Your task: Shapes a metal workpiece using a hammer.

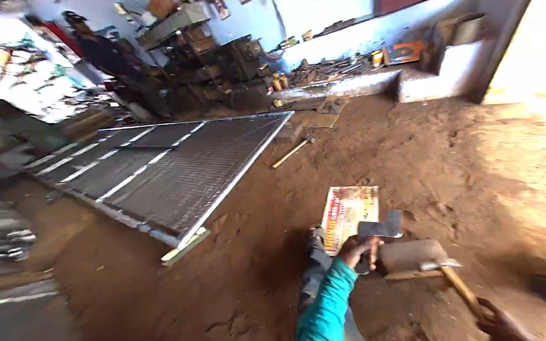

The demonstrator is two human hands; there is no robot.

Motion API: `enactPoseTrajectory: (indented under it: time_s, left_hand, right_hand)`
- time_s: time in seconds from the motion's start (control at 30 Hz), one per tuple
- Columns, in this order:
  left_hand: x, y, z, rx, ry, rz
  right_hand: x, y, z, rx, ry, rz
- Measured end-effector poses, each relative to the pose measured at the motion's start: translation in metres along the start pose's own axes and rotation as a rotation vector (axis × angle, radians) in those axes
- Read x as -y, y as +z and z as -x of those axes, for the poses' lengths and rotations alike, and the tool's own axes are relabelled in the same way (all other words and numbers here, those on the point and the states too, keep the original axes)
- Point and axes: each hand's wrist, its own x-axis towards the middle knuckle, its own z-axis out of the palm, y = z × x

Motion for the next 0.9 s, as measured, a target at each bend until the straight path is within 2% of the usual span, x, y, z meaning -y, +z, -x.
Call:
enactPoseTrajectory:
  time_s: [0.07, 0.2, 0.33, 0.57, 0.73, 0.9]
  left_hand:
    - [0.018, 0.010, 0.006, -0.040, 0.011, 0.030]
    - [0.040, 0.021, 0.006, -0.033, -0.001, 0.002]
    - [0.043, 0.031, -0.014, 0.093, 0.009, -0.032]
    - [0.044, 0.044, -0.048, 0.169, -0.050, -0.042]
    - [0.041, 0.040, -0.049, 0.222, -0.070, -0.026]
    - [0.042, 0.036, -0.044, 0.228, -0.070, -0.007]
  right_hand:
    - [-0.006, 0.008, 0.001, -0.053, 0.080, 0.118]
    - [-0.018, 0.012, 0.015, -0.005, 0.124, 0.068]
    - [-0.028, 0.011, 0.008, 0.056, 0.180, 0.135]
    - [-0.050, 0.017, -0.019, 0.233, 0.187, 0.258]
    - [-0.040, 0.016, -0.024, 0.288, 0.200, 0.367]
    - [-0.054, 0.021, -0.033, 0.343, 0.208, 0.477]
